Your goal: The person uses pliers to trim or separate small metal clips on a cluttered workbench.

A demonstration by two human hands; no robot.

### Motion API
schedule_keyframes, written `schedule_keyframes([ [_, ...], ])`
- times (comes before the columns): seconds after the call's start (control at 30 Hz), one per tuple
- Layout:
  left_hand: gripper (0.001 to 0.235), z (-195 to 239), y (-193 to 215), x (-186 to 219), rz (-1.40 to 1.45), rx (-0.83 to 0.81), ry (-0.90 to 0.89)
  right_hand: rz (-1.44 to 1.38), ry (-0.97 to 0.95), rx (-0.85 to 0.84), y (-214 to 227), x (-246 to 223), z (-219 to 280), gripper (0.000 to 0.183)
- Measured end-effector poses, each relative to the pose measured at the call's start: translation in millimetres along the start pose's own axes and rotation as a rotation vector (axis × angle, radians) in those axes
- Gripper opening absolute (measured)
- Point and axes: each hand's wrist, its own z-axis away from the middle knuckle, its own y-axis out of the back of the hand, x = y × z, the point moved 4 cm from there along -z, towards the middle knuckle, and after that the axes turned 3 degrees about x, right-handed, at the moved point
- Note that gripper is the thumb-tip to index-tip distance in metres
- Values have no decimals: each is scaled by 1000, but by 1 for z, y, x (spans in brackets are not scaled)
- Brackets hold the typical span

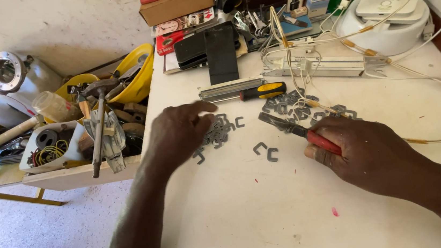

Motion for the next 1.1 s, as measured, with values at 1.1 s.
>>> schedule_keyframes([
  [1.1, 18, 23, -50, 61, 121, -221, -281, -92, -22, 62, -3, 3, -7, 39],
])
